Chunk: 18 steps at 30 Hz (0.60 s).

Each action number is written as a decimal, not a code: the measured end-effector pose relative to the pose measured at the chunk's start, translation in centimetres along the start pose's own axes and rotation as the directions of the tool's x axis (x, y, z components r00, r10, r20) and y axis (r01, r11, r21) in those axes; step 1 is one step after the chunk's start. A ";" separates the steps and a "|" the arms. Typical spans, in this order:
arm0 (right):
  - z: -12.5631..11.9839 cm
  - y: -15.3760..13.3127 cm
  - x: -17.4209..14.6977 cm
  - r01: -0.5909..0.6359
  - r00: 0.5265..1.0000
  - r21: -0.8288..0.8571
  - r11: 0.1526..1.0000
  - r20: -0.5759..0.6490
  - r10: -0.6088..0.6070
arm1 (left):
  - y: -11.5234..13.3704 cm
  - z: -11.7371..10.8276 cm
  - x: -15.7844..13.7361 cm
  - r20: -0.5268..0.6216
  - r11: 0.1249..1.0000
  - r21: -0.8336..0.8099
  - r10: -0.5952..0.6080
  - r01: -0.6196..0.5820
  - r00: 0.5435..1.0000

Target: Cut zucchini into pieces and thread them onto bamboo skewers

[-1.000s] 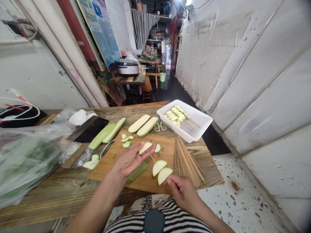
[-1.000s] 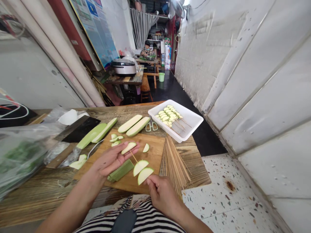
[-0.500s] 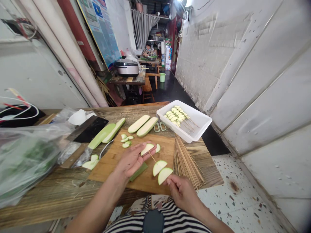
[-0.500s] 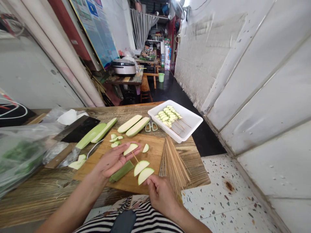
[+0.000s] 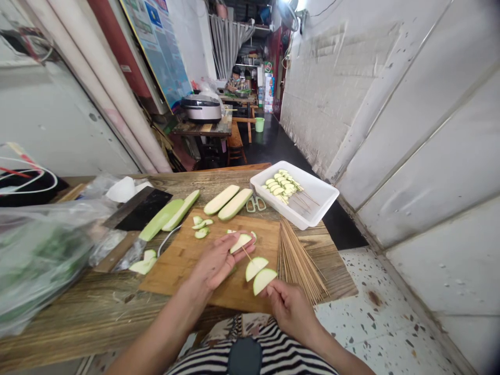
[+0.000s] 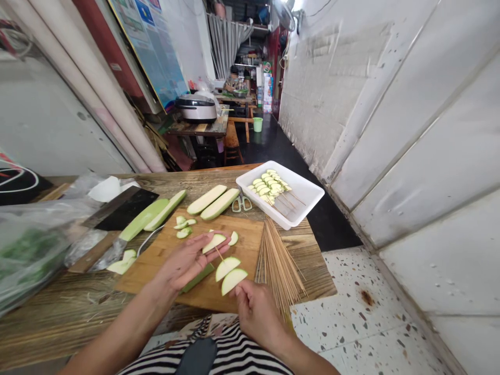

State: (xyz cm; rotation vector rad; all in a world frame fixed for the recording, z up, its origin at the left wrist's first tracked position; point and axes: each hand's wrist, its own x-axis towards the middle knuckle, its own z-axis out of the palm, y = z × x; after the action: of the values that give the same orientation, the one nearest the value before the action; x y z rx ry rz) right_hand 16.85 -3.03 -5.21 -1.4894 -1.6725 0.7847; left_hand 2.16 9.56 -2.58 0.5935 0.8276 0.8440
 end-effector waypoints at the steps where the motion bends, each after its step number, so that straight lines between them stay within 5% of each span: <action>1: 0.0 0.0 0.0 -0.003 1.000 -0.003 1.000 -0.004 0.003 | -0.1 0.0 0.0 0.004 1.000 -0.006 0.008 -0.008 1.000; 18: 0.3 0.0 0.2 -0.015 1.000 -0.028 0.999 -0.007 0.015 | -1.1 -0.6 0.5 0.040 1.000 -0.004 -0.020 0.020 0.999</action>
State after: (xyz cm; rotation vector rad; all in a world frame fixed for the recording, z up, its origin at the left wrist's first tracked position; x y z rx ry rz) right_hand 16.63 -2.80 -5.35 -1.5239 -1.6750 0.7666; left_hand 2.30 9.42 -3.91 0.5958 0.7938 0.8127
